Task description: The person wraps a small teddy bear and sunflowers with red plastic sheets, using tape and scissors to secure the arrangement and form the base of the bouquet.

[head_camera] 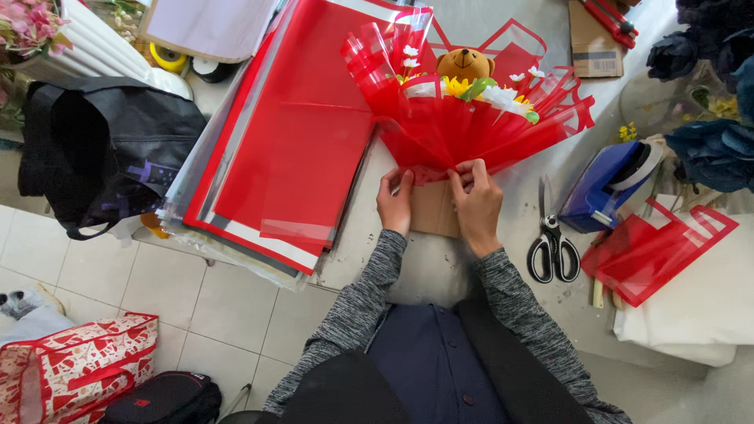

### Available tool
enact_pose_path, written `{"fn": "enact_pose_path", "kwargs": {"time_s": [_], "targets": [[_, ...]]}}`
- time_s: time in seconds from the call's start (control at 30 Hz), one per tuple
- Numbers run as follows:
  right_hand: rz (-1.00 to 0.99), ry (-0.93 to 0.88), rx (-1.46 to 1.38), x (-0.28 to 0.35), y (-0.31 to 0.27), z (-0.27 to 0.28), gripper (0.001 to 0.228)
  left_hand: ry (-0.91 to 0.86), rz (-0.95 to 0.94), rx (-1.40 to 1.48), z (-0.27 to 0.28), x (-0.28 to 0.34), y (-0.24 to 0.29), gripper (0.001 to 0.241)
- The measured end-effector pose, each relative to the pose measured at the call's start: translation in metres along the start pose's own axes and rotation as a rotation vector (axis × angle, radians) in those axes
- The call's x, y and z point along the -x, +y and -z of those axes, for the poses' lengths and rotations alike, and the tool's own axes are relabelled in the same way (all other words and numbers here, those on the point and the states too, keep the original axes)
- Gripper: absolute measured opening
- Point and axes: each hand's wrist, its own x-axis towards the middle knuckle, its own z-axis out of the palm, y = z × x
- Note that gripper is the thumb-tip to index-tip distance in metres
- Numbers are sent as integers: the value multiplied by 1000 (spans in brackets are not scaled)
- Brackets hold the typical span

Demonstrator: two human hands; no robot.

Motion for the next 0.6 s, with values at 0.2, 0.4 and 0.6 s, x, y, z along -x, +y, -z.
{"fn": "enact_pose_path", "kwargs": {"time_s": [0.2,0.4,0.6], "targets": [[-35,-10,-36,1,1,0,10,-23,79,197,0,-9,-8,33],[-45,-26,-35,1,-5,1,9,-104,198,186,9,0,18,30],[-18,-44,-20,-2,-11,5,7,-174,191,128,3,-32,13,31]]}}
